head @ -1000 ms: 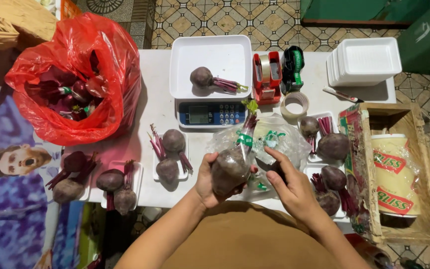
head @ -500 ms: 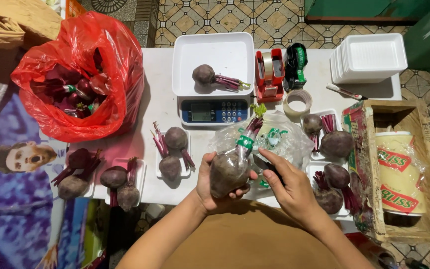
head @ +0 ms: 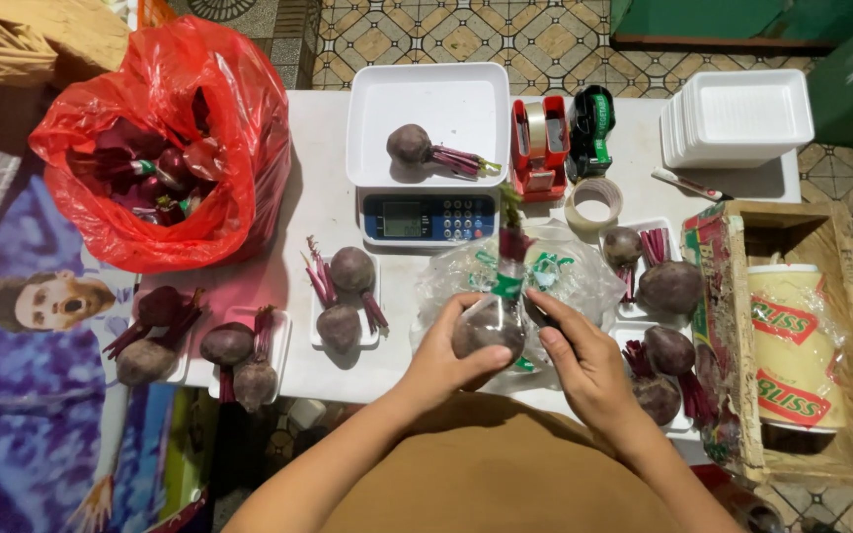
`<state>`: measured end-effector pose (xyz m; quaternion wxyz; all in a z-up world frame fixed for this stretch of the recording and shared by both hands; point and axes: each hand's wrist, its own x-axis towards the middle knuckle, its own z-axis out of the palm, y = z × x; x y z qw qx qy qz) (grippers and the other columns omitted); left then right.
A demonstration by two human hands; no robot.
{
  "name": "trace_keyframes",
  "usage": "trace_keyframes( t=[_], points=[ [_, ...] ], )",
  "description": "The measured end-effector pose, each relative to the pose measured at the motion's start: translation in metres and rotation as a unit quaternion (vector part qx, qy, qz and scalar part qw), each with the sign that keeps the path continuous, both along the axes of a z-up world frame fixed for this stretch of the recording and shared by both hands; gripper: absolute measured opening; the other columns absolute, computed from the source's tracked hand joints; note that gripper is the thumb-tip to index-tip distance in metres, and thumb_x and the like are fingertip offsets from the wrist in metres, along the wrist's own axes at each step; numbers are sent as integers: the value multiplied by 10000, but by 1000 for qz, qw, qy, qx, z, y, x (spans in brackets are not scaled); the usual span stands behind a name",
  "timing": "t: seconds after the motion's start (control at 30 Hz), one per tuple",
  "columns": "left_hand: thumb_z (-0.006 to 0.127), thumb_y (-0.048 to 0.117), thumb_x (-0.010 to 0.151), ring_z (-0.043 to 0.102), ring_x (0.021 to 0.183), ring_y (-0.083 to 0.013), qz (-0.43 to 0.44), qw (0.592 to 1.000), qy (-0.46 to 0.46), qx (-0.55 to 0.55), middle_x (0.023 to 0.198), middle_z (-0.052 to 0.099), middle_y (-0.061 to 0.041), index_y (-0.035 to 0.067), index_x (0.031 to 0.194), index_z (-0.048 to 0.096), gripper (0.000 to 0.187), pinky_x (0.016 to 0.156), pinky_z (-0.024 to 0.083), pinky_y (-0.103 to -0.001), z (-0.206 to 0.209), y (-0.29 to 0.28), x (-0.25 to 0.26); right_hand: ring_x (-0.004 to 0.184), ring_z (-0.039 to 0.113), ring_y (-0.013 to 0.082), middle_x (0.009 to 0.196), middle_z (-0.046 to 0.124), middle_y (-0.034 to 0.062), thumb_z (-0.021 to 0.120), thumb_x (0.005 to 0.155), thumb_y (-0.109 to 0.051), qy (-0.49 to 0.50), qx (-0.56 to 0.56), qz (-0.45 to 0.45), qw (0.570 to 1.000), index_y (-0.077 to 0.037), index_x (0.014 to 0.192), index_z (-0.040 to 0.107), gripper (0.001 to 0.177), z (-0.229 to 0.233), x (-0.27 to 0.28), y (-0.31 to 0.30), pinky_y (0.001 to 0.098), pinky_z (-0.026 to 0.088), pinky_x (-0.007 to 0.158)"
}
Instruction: Trimming, bagging, and weighing beetroots for distribution
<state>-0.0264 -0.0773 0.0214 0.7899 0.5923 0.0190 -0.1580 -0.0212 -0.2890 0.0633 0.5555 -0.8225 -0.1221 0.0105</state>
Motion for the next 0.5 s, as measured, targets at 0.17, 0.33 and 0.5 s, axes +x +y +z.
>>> trace_keyframes(
  t=[0.17, 0.33, 0.5],
  points=[
    [909, 372, 678, 619, 1198, -420, -3, 981, -39, 189, 1229, 657, -232, 134, 1362, 575, 797, 1022, 483, -508, 22, -7, -4, 1260, 620, 383, 1354, 684, 188, 512, 1020, -164, 21, 11, 1, 1000, -106, 1430, 631, 431, -4, -3, -2, 516, 483, 1028],
    [892, 358, 649, 586, 1247, -455, -15, 976, -57, 209, 1265, 631, -253, 106, 1387, 550, 852, 1070, 446, -536, 24, -6, -6, 1316, 576, 379, 1408, 656, 172, 522, 1017, -171, 25, 2, 2, 1000, -106, 1447, 613, 445, -7, -4, -4, 519, 451, 1067],
    [954, 354, 527, 578, 1250, -439, 13, 958, -71, 276, 1304, 592, -201, 120, 1405, 535, 1001, 1072, 456, -536, 43, -8, -4, 1329, 562, 377, 1405, 658, 174, 525, 1019, -167, 33, 1, -4, 999, -97, 1437, 620, 434, -11, -4, -5, 533, 433, 1085]
  ],
)
